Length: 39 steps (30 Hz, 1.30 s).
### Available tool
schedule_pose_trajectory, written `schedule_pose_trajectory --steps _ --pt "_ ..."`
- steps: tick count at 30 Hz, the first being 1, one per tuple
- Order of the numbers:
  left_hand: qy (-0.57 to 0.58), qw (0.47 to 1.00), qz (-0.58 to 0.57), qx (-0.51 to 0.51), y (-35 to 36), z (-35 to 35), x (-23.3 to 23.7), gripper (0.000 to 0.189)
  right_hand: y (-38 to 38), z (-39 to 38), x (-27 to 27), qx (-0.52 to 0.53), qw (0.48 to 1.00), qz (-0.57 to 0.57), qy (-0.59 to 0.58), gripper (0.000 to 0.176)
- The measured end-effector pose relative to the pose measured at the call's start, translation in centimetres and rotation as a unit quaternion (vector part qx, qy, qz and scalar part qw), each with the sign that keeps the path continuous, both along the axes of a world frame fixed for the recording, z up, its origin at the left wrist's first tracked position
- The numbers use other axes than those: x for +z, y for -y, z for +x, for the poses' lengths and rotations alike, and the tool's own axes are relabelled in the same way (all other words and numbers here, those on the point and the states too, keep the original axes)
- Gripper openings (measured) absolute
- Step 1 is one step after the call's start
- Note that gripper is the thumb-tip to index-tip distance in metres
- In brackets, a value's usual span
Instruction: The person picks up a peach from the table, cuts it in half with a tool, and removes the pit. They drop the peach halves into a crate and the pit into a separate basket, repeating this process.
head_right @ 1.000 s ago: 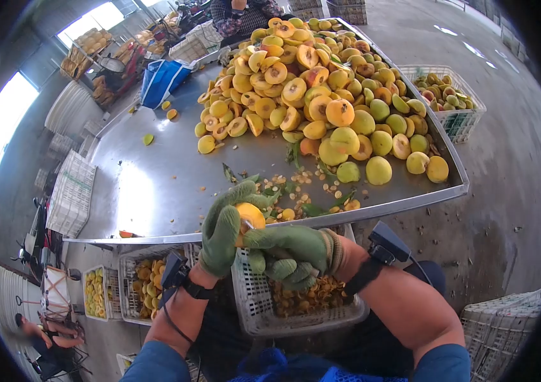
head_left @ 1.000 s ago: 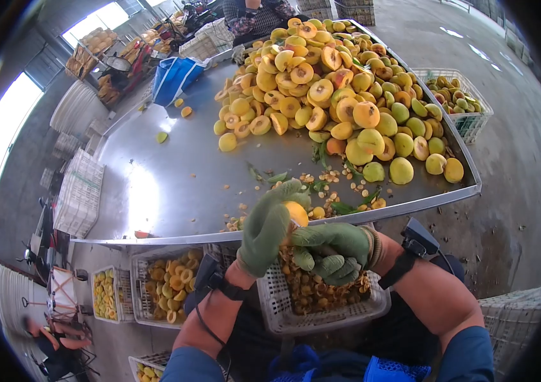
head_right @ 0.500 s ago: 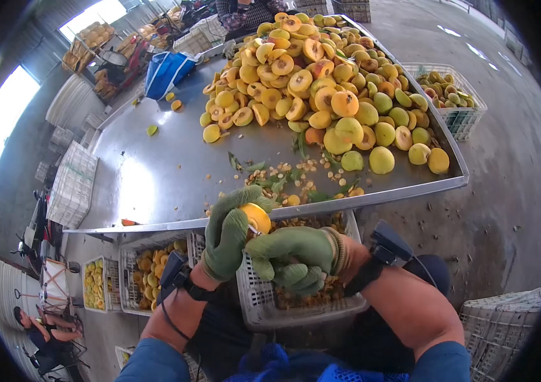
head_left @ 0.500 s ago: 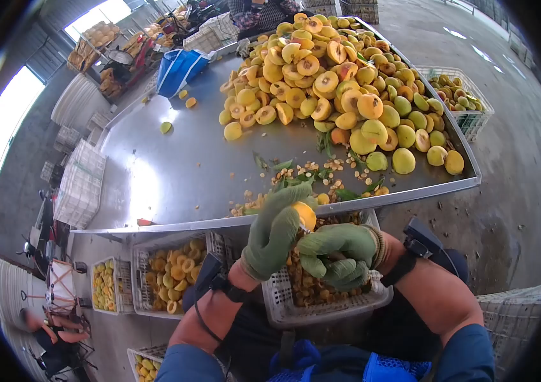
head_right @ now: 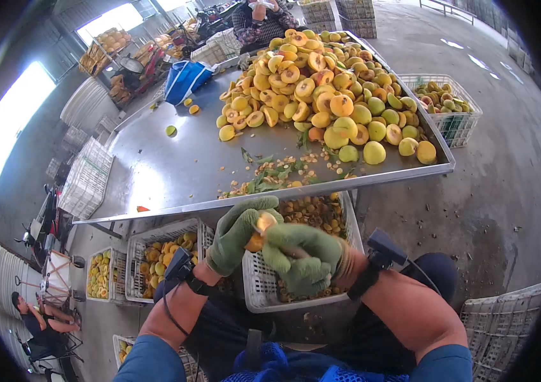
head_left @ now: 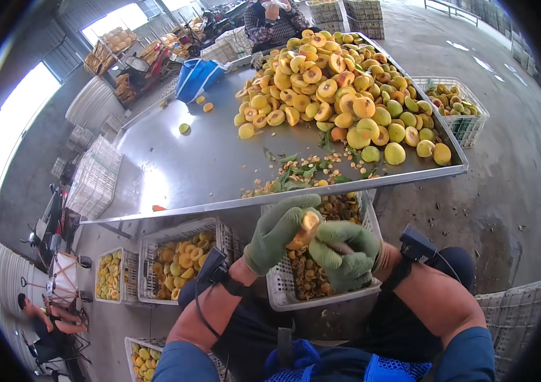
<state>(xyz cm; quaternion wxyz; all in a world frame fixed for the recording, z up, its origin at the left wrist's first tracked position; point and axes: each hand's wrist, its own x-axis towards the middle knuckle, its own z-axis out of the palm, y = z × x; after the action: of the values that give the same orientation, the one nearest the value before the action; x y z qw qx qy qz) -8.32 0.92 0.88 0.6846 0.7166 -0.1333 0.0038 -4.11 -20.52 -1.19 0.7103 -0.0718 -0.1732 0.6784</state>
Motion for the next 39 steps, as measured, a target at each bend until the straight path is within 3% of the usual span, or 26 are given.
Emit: schedule_pose_trajectory --steps 1,4,5,9,10,11,13,14,15,16,17,20,22,24,26,28,30,31,34,35,37,38,39 --pt "0.019 0.999 0.043 0.008 -0.2 -0.3 -0.5 0.053 0.4 0.1 0.4 0.000 1.000 0.019 -0.011 0.059" --pt "-0.061 0.997 -0.045 0.020 -1.8 -0.6 -0.8 0.063 1.6 0.5 2.0 -0.001 0.976 -0.153 0.152 0.065" --pt "-0.033 0.999 -0.012 0.029 -2.7 -0.9 -1.0 0.070 1.5 -0.1 3.1 -0.014 0.921 -0.285 0.264 0.069" --pt "-0.075 0.995 -0.051 0.049 -5.8 -1.9 -1.4 0.068 1.1 -0.6 2.3 -0.072 0.892 -0.342 0.287 0.069" --pt "0.064 0.993 0.084 0.061 -6.8 -2.2 -1.7 0.066 1.0 -0.8 2.7 -0.074 0.877 -0.364 0.303 0.069" --pt "0.199 0.954 0.216 0.068 -8.4 -2.3 -2.3 0.064 1.1 -1.2 3.5 -0.077 0.861 -0.388 0.318 0.068" --pt "-0.103 0.991 0.073 0.046 -11.8 -3.5 -1.1 0.055 1.7 -1.6 5.7 -0.075 0.815 -0.444 0.366 0.060" --pt "-0.162 0.976 0.141 0.039 -13.1 -4.3 0.4 0.037 2.5 -1.6 5.9 -0.078 0.810 -0.412 0.411 0.056" --pt "0.043 0.876 0.475 -0.068 -17.6 -4.7 -0.4 0.035 3.1 -2.0 5.7 -0.080 0.802 -0.378 0.455 0.053" --pt "-0.131 0.815 0.561 -0.057 -20.7 -6.3 0.5 0.038 3.5 -2.4 5.2 -0.081 0.793 -0.342 0.497 0.049" --pt "-0.278 0.758 0.590 0.027 -22.8 -7.0 0.2 0.043 3.5 -2.8 4.5 -0.089 0.790 -0.321 0.514 0.048" --pt "-0.296 0.572 0.765 0.013 -22.7 -4.5 4.4 0.046 3.1 -3.8 3.1 -0.134 0.740 -0.291 0.592 0.045" --pt "-0.257 0.743 0.592 0.176 -21.4 -1.5 5.1 0.051 3.1 -4.2 3.9 -0.199 0.640 -0.317 0.671 0.044" --pt "-0.142 0.802 0.545 0.200 -20.8 5.3 3.7 0.051 2.2 -3.5 3.5 -0.144 0.622 -0.384 0.667 0.036" --pt "0.059 0.787 0.546 0.280 -21.9 13.2 -1.1 0.053 1.7 -2.7 3.7 -0.148 0.588 -0.404 0.685 0.029" --pt "0.121 0.696 0.648 0.284 -21.8 21.4 -3.2 0.073 1.5 -1.8 2.8 -0.229 0.623 -0.368 0.651 0.029" --pt "0.096 0.730 0.603 0.307 -20.7 27.5 -4.5 0.075 1.0 -0.9 3.4 -0.283 0.630 -0.363 0.625 0.028" --pt "0.082 0.746 0.580 0.317 -20.1 29.9 -5.0 0.076 1.0 -1.3 2.1 -0.351 0.549 -0.378 0.657 0.029" --pt "-0.098 0.747 0.612 0.239 -19.2 33.6 -5.1 0.071 0.9 0.6 2.4 -0.340 0.556 -0.408 0.639 0.039" --pt "-0.049 0.725 0.642 0.244 -20.0 33.8 -5.6 0.060 0.6 1.2 2.9 -0.323 0.588 -0.441 0.596 0.033" --pt "-0.085 0.887 0.385 0.240 -22.6 33.7 -7.2 0.053 -0.1 2.5 4.2 -0.287 0.646 -0.495 0.505 0.028" --pt "-0.095 0.937 0.242 0.233 -23.8 33.5 -7.7 0.049 -0.2 3.1 4.0 -0.295 0.633 -0.488 0.524 0.028" --pt "-0.173 0.941 0.162 0.243 -22.1 30.5 -4.6 0.044 -0.3 4.0 3.0 -0.304 0.620 -0.479 0.542 0.028"
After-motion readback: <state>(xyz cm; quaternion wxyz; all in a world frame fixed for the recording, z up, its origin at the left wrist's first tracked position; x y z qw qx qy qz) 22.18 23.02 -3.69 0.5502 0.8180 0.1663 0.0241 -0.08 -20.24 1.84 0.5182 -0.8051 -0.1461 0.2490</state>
